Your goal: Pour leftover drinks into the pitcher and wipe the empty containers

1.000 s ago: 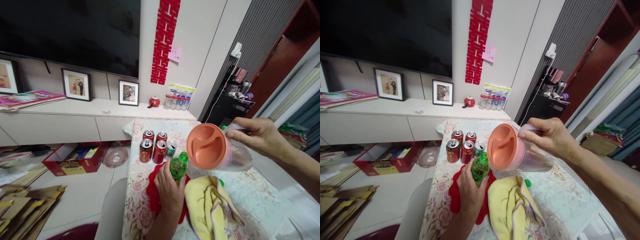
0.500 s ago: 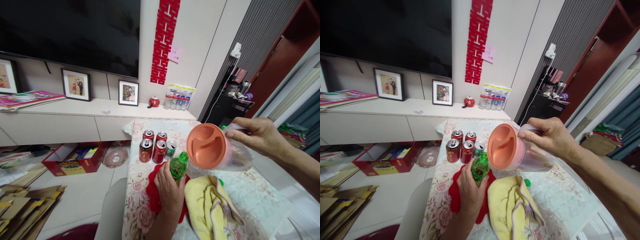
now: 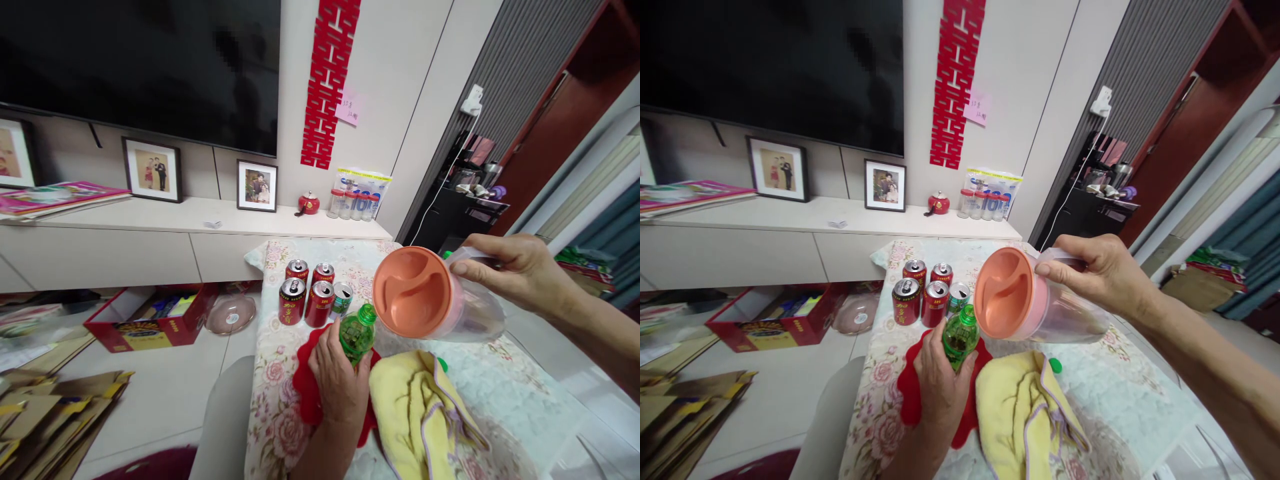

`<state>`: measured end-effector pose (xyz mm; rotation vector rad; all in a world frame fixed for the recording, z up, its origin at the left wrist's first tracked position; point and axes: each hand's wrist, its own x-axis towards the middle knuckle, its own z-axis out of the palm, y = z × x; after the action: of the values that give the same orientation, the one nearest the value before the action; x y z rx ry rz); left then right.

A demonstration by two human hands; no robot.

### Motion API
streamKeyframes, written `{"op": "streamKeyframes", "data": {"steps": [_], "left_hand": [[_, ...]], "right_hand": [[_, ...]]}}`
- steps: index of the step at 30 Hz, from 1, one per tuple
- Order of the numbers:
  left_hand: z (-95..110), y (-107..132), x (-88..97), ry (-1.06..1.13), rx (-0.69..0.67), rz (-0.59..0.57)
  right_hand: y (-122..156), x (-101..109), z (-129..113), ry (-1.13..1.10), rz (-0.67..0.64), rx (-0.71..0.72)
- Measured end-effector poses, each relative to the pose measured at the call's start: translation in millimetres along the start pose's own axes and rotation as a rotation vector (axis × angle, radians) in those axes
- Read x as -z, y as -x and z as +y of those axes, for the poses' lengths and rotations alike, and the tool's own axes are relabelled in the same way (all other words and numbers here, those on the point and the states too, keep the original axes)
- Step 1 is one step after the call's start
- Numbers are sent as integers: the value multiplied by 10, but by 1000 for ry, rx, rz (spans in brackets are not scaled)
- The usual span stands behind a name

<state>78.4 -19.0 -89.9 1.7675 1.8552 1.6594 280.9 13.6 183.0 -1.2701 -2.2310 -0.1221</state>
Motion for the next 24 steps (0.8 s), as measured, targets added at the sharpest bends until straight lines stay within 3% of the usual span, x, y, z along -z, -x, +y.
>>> {"op": "streamKeyframes", "data": {"steps": [24], "left_hand": [[8,-14,23,-5,-20,-13]], "right_hand": [[5,-5,-16,5,7,-13]]}}
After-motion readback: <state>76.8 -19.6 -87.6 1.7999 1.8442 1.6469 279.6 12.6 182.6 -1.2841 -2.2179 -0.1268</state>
